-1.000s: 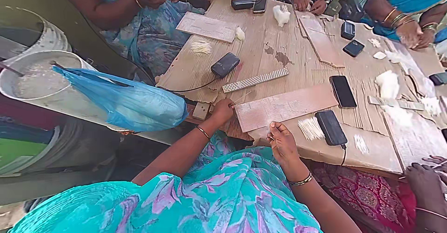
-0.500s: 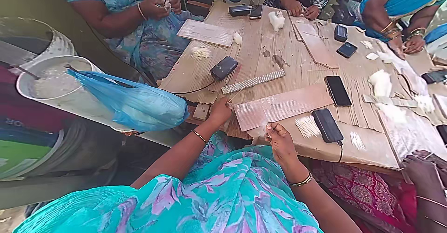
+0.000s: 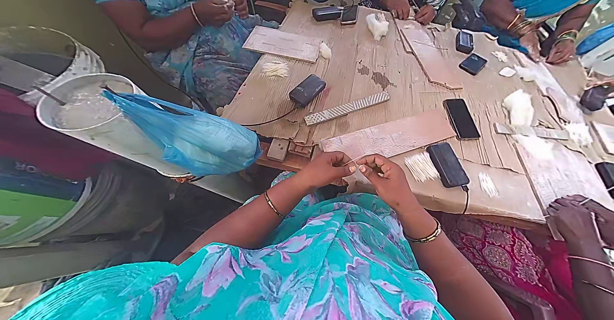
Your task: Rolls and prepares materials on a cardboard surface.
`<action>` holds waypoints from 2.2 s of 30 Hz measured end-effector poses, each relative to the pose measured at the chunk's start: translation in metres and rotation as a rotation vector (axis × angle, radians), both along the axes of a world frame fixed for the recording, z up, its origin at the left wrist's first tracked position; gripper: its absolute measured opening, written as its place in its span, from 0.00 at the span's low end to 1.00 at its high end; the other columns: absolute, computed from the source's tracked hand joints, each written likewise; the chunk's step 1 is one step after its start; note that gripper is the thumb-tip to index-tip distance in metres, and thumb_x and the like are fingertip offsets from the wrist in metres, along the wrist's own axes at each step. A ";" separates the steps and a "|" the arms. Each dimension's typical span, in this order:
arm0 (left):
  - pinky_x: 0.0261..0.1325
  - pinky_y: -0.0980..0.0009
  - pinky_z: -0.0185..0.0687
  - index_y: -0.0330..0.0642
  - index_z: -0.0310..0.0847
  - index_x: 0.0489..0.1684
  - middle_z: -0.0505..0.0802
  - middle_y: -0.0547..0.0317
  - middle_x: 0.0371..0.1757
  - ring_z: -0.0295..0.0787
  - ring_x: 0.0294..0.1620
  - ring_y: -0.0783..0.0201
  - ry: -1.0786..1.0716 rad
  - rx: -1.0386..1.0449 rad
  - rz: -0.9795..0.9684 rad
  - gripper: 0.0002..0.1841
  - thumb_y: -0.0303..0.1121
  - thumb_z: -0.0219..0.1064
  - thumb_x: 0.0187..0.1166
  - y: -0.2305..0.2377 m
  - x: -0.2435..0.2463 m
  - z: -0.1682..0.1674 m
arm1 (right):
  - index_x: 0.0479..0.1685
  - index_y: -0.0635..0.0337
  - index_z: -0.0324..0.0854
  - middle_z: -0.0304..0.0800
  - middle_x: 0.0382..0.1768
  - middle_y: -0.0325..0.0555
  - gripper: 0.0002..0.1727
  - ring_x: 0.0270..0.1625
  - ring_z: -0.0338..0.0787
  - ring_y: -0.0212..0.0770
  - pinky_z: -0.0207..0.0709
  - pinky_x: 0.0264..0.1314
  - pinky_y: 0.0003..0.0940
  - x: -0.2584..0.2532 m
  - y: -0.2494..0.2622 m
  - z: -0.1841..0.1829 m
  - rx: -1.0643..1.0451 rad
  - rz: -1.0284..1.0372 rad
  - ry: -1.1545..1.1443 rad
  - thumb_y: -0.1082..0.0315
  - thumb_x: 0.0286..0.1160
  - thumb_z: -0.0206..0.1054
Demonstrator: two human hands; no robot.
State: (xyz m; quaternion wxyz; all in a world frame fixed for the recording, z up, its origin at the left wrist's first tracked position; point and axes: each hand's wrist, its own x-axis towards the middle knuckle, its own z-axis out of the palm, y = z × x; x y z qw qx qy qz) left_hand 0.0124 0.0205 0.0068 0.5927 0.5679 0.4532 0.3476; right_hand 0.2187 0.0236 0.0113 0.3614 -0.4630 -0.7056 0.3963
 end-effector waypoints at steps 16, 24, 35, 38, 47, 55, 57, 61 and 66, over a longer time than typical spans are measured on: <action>0.28 0.80 0.63 0.38 0.82 0.39 0.81 0.65 0.25 0.69 0.22 0.76 -0.029 -0.079 0.213 0.06 0.31 0.66 0.86 0.002 -0.004 -0.005 | 0.59 0.62 0.82 0.89 0.34 0.37 0.15 0.36 0.85 0.26 0.79 0.44 0.23 -0.014 0.012 -0.009 -0.286 -0.195 0.368 0.82 0.75 0.67; 0.35 0.69 0.70 0.35 0.83 0.45 0.83 0.56 0.31 0.73 0.28 0.67 0.217 -0.098 0.254 0.10 0.35 0.67 0.87 0.021 -0.015 -0.024 | 0.65 0.57 0.81 0.89 0.37 0.41 0.19 0.33 0.82 0.29 0.76 0.38 0.26 -0.022 0.046 -0.028 -0.185 -0.211 0.075 0.77 0.75 0.71; 0.63 0.39 0.77 0.33 0.81 0.59 0.89 0.35 0.53 0.86 0.57 0.40 0.584 -0.156 0.204 0.19 0.43 0.62 0.90 0.050 -0.032 -0.049 | 0.80 0.58 0.71 0.93 0.43 0.54 0.28 0.48 0.91 0.57 0.76 0.60 0.62 -0.047 0.076 -0.063 0.029 -0.194 -0.424 0.70 0.80 0.70; 0.68 0.38 0.75 0.31 0.77 0.66 0.88 0.31 0.59 0.85 0.63 0.37 0.600 -0.113 0.153 0.21 0.39 0.47 0.97 0.051 -0.033 -0.047 | 0.83 0.58 0.68 0.93 0.44 0.54 0.31 0.52 0.89 0.60 0.71 0.66 0.66 -0.046 0.078 -0.064 0.082 -0.214 -0.493 0.69 0.80 0.69; 0.62 0.40 0.79 0.31 0.83 0.52 0.89 0.36 0.49 0.87 0.55 0.40 0.713 -0.089 0.046 0.18 0.39 0.54 0.94 0.050 -0.031 -0.040 | 0.83 0.57 0.68 0.90 0.47 0.53 0.31 0.52 0.88 0.58 0.70 0.65 0.67 -0.037 0.085 -0.069 0.117 -0.245 -0.513 0.68 0.79 0.70; 0.69 0.38 0.77 0.30 0.83 0.60 0.89 0.33 0.58 0.86 0.65 0.37 0.787 -0.062 0.071 0.20 0.40 0.53 0.94 0.050 -0.025 -0.040 | 0.70 0.62 0.82 0.83 0.72 0.60 0.21 0.75 0.81 0.63 0.68 0.73 0.69 -0.027 0.096 -0.075 0.383 -0.072 -0.627 0.77 0.79 0.58; 0.71 0.39 0.77 0.29 0.84 0.58 0.89 0.33 0.59 0.85 0.67 0.38 0.802 -0.024 0.082 0.19 0.39 0.54 0.93 0.051 -0.023 -0.045 | 0.81 0.57 0.75 0.72 0.84 0.52 0.26 0.89 0.67 0.57 0.50 0.85 0.72 -0.030 0.098 -0.080 0.417 0.151 -0.723 0.69 0.84 0.53; 0.70 0.40 0.78 0.30 0.85 0.54 0.90 0.35 0.58 0.86 0.65 0.39 0.829 0.012 0.070 0.19 0.40 0.55 0.93 0.050 -0.024 -0.051 | 0.95 0.53 0.52 0.50 0.95 0.43 0.38 0.97 0.46 0.47 0.24 0.90 0.74 -0.026 0.097 -0.086 0.402 0.383 -0.911 0.42 0.92 0.38; 0.64 0.40 0.79 0.32 0.85 0.55 0.92 0.36 0.50 0.89 0.57 0.40 0.787 -0.038 -0.019 0.18 0.40 0.56 0.93 0.042 -0.029 -0.047 | 0.96 0.56 0.48 0.47 0.96 0.46 0.41 0.98 0.43 0.45 0.20 0.90 0.74 0.001 0.072 -0.076 0.382 0.510 -0.979 0.39 0.91 0.36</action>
